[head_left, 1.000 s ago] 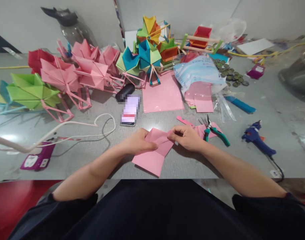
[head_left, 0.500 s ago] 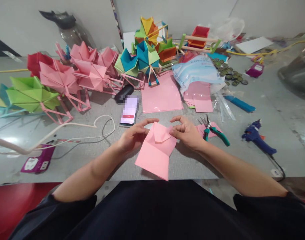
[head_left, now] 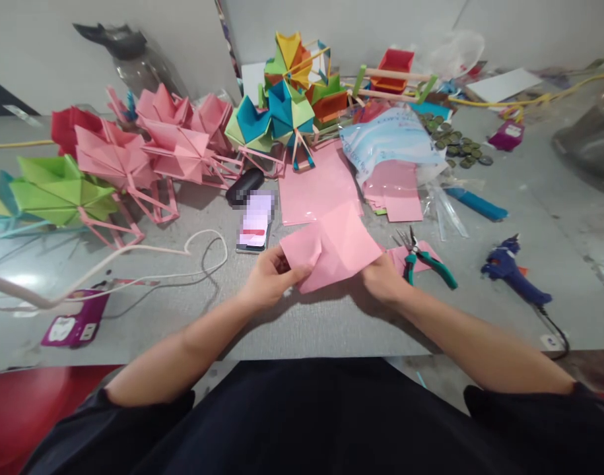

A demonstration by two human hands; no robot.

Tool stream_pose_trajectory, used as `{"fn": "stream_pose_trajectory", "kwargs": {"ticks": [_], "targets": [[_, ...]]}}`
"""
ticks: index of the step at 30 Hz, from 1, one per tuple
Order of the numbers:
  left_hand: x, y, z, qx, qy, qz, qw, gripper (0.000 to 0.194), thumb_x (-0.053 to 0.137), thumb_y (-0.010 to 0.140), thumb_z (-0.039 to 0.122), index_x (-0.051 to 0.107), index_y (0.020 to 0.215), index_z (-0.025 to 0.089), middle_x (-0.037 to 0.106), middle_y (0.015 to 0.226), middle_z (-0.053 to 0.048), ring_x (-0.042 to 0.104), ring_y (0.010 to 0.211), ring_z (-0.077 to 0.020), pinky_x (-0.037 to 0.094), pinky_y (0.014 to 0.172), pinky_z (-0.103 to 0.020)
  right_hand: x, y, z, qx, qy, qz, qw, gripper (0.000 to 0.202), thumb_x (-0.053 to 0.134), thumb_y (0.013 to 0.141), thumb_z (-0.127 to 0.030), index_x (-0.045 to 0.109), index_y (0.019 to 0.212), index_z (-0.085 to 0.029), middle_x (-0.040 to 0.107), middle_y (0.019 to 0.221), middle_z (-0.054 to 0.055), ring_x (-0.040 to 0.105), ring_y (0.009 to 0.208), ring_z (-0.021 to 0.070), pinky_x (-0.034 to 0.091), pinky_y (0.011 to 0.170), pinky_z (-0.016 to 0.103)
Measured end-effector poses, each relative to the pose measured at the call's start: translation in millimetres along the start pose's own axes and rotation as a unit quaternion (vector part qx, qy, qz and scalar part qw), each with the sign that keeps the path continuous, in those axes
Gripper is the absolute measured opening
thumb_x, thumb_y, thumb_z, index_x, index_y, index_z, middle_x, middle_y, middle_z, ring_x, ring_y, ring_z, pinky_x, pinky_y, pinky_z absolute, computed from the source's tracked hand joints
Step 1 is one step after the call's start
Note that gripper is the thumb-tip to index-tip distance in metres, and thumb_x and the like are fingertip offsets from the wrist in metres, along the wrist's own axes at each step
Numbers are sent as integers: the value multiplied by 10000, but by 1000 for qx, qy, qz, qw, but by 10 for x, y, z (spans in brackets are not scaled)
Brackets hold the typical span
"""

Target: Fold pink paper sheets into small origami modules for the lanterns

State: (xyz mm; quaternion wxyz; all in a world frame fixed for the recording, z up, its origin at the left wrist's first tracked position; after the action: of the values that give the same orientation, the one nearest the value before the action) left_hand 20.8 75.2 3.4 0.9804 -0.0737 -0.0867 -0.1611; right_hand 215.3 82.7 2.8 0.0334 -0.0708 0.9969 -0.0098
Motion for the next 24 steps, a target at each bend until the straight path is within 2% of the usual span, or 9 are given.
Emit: {"fn": "stream_pose_trajectory", "kwargs": {"ticks": [2, 4, 6, 8, 10, 14, 18, 21, 24], "targets": [[-96, 35, -7, -33, 18, 26, 999, 556, 947, 766, 361, 711, 1229, 164, 805, 1073, -92, 764, 912, -214, 627, 806, -340, -212, 106, 27, 28, 66, 33, 997, 386, 791, 852, -599, 747, 1036, -263, 789, 1009, 72, 726, 985, 292, 600, 874, 440], [-153, 50, -3, -58, 40, 46, 996, 549, 914, 751, 292, 680, 1229, 156, 803, 1043, -88, 766, 880, -208, 615, 774, -328, -335, 182, 4, 30, 112, 45, 992, 448, 699, 909, -682, 718, 1062, -261, 755, 931, 52, 691, 822, 232, 578, 745, 383], [-183, 47, 13, -67, 66, 63, 994, 515, 876, 753, 258, 641, 1200, 155, 792, 996, -76, 760, 840, -198, 596, 738, -313, -376, 212, -50, 19, 98, 42, 994, 458, 747, 893, -649, 677, 1126, -261, 715, 865, 19, 623, 703, 180, 524, 654, 335], [-192, 32, 23, -67, 93, 73, 991, 525, 849, 764, 238, 585, 1212, 167, 774, 936, -50, 742, 781, -183, 567, 690, -292, -353, 203, -93, 11, 44, 31, 998, 510, 855, 831, -526, 617, 1199, -266, 678, 822, -20, 572, 647, 152, 478, 610, 312], [-191, 14, 16, -66, 116, 75, 988, 597, 829, 782, 226, 518, 1289, 185, 748, 864, -10, 712, 706, -166, 528, 634, -270, -312, 179, -118, 6, -2, 23, 1000, 564, 890, 803, -436, 560, 1231, -272, 633, 773, -50, 555, 627, 148, 456, 596, 312], [-191, -4, 5, -49, 140, 73, 986, 790, 800, 821, 227, 375, 1487, 210, 703, 770, 52, 670, 626, -146, 484, 606, -251, -282, 166, -133, -13, -35, 23, 999, 489, 857, 828, -417, 531, 1166, -277, 530, 689, -83, 527, 608, 154, 437, 599, 325], [-163, -13, 12, -38, 129, 68, 989, 852, 781, 856, 255, 292, 1552, 209, 735, 830, 27, 716, 690, -164, 538, 668, -283, -266, 195, -133, -32, -57, 1, 998, 422, 855, 837, -443, 583, 1111, -272, 441, 646, -95, 457, 581, 149, 414, 594, 327], [-138, -32, 42, -32, 141, 68, 987, 824, 769, 878, 262, 288, 1545, 216, 754, 882, 6, 745, 760, -184, 565, 715, -310, -238, 204, -124, -26, -72, -32, 997, 353, 840, 853, -506, 641, 1009, -260, 501, 688, -49, 483, 622, 164, 440, 614, 342], [-144, -51, 61, -30, 178, 72, 981, 766, 744, 896, 253, 303, 1522, 219, 760, 911, -5, 743, 767, -193, 562, 726, -328, -178, 188, -161, -33, -105, -72, 991, 348, 768, 909, -564, 645, 839, -246, 624, 841, 32, 577, 755, 204, 505, 709, 380]]}}
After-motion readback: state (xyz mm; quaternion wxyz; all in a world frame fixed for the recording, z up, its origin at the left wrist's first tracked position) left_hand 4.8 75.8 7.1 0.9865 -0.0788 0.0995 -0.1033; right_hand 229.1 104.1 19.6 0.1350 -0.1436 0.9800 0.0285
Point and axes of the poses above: each hand's wrist, its own y-axis towards the middle knuckle, its own x-axis out of the palm, z = x × y, the point moved 10 cm from there along y, towards the middle knuckle
